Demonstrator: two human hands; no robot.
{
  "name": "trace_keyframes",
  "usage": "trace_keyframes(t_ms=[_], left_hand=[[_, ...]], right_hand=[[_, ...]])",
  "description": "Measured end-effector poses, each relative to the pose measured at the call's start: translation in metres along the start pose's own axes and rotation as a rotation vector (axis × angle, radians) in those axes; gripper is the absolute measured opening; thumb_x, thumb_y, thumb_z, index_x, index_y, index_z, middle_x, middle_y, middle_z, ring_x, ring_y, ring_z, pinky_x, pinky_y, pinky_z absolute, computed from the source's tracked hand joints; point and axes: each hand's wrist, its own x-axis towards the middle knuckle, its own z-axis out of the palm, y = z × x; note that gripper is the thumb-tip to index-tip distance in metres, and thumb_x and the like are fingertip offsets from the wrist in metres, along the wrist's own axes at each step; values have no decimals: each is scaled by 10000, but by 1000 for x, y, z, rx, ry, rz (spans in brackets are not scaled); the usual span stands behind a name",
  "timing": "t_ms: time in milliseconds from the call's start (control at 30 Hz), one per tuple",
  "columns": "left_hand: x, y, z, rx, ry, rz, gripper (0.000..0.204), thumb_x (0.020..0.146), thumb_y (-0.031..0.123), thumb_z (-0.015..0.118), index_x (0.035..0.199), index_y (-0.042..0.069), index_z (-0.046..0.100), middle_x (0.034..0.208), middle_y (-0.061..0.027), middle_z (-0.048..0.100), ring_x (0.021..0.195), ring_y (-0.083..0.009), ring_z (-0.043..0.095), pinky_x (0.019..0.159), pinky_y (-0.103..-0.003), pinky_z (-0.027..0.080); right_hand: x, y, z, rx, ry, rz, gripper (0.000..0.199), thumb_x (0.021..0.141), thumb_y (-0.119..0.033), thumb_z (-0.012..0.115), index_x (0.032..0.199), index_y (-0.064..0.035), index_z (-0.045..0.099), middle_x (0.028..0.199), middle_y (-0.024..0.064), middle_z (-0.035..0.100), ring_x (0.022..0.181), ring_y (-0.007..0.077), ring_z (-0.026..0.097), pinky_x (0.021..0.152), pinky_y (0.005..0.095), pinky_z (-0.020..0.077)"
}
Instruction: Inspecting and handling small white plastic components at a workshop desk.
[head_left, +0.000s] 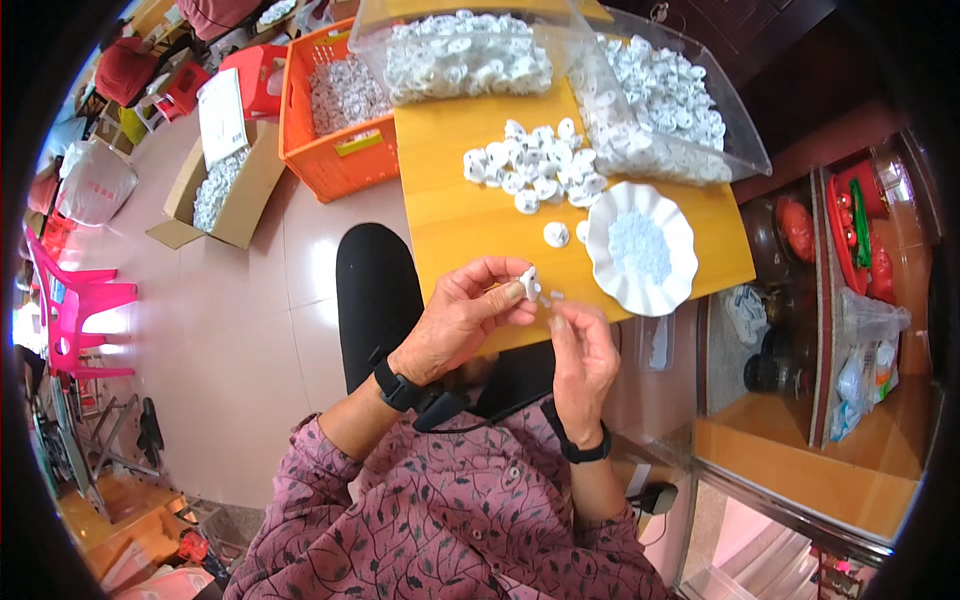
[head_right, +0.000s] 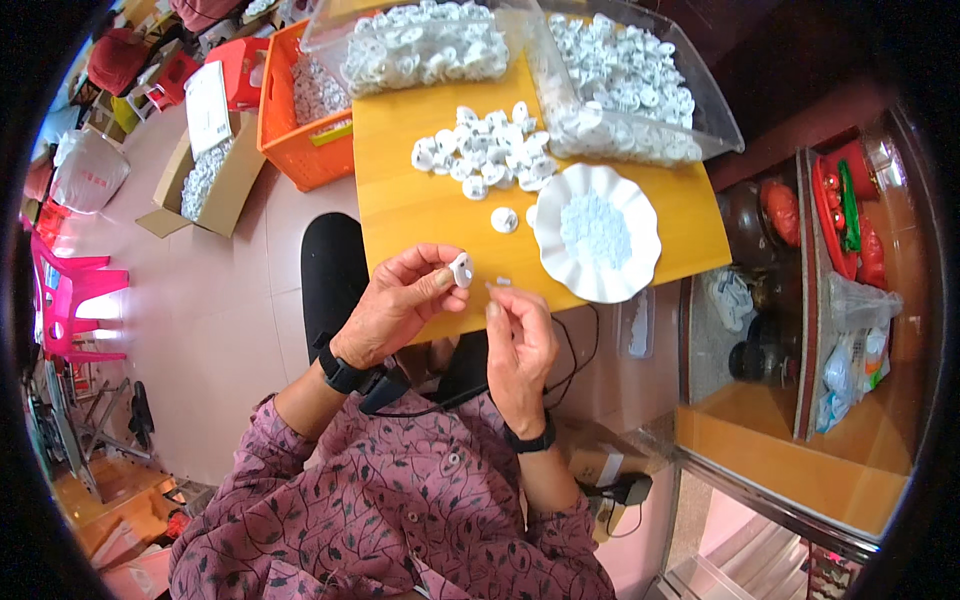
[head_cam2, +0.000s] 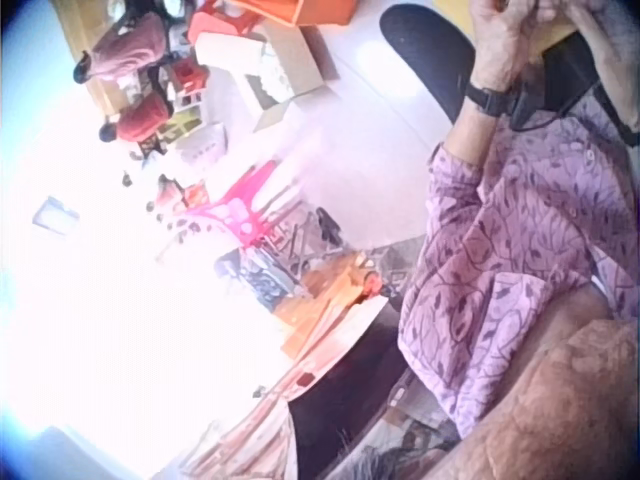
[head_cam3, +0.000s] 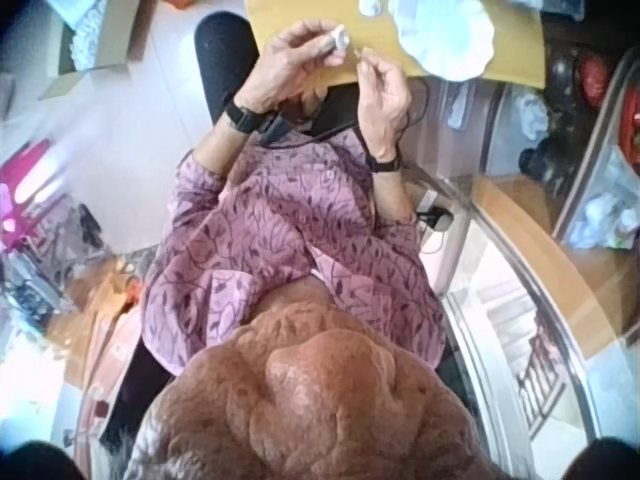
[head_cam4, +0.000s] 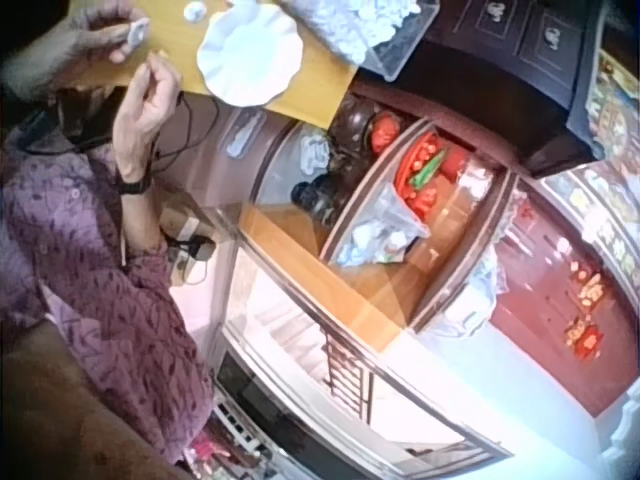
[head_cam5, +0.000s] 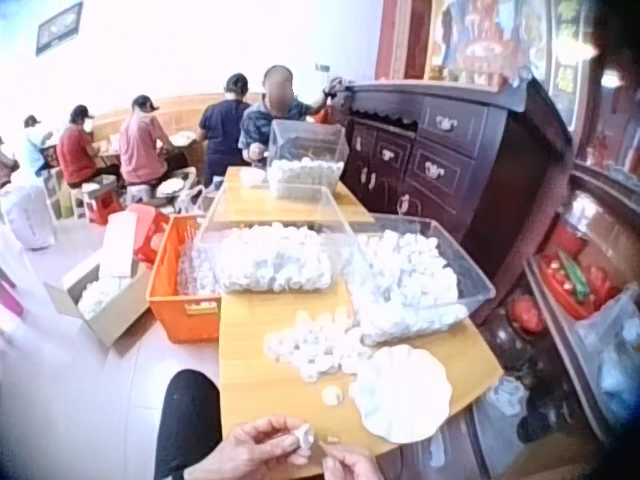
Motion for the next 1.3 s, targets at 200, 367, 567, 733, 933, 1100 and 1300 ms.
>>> trace_keyframes(t_ms=[200,367,567,733,933,1100,1300], left_hand=[[54,82,12,318,32,20,237,1011,184,579,1154,0,628,988,-55,660,885,-131,639,855,-267,528],[156,191,-4,324,-252,693,250,962,103,617,1146,-67,618,1069,-117,666,1002,-209,668,916,-318,542],[148,149,-6,633,-137,399,286,986,169,612,1130,-76,636,1036,-109,672,974,-189,669,933,-317,543],[110,75,3,816,10,7,290,957,197,675,1098,-56,664,930,-70,685,818,-142,676,815,-264,564],[105,38,-2,1242,-77,-1,240,916,130,693,1078,-47,673,877,-77,688,757,-118,662,700,-267,549],[109,17,2,1540,-89,338,280,839,118,737,1072,-28,681,861,-137,671,765,-195,666,676,-329,534],[116,2,1,1677,-150,454,286,769,144,757,1014,4,708,873,-177,637,802,-301,636,734,-392,518]], right_hand=[[-13,12,-20,-111,21,24,65,942,-5,619,997,26,637,1013,81,628,852,130,588,755,261,489],[-17,16,-14,-127,34,-16,54,935,-6,626,980,24,635,991,86,635,810,137,589,716,263,490],[-9,14,-19,-377,80,-167,78,903,36,627,981,33,633,998,137,633,866,248,643,743,320,525],[-1,22,-21,-509,66,-320,137,866,57,643,998,18,648,988,138,619,875,313,630,756,374,517],[11,17,-15,-835,-98,-508,246,816,18,646,1061,-1,663,1041,104,606,936,273,587,816,405,437],[5,15,-19,-958,-213,-491,325,822,9,616,1146,14,644,1094,99,586,948,275,556,816,404,411],[2,3,-26,-933,-288,-467,330,814,27,617,1141,12,658,1080,101,592,952,282,556,809,402,415]])
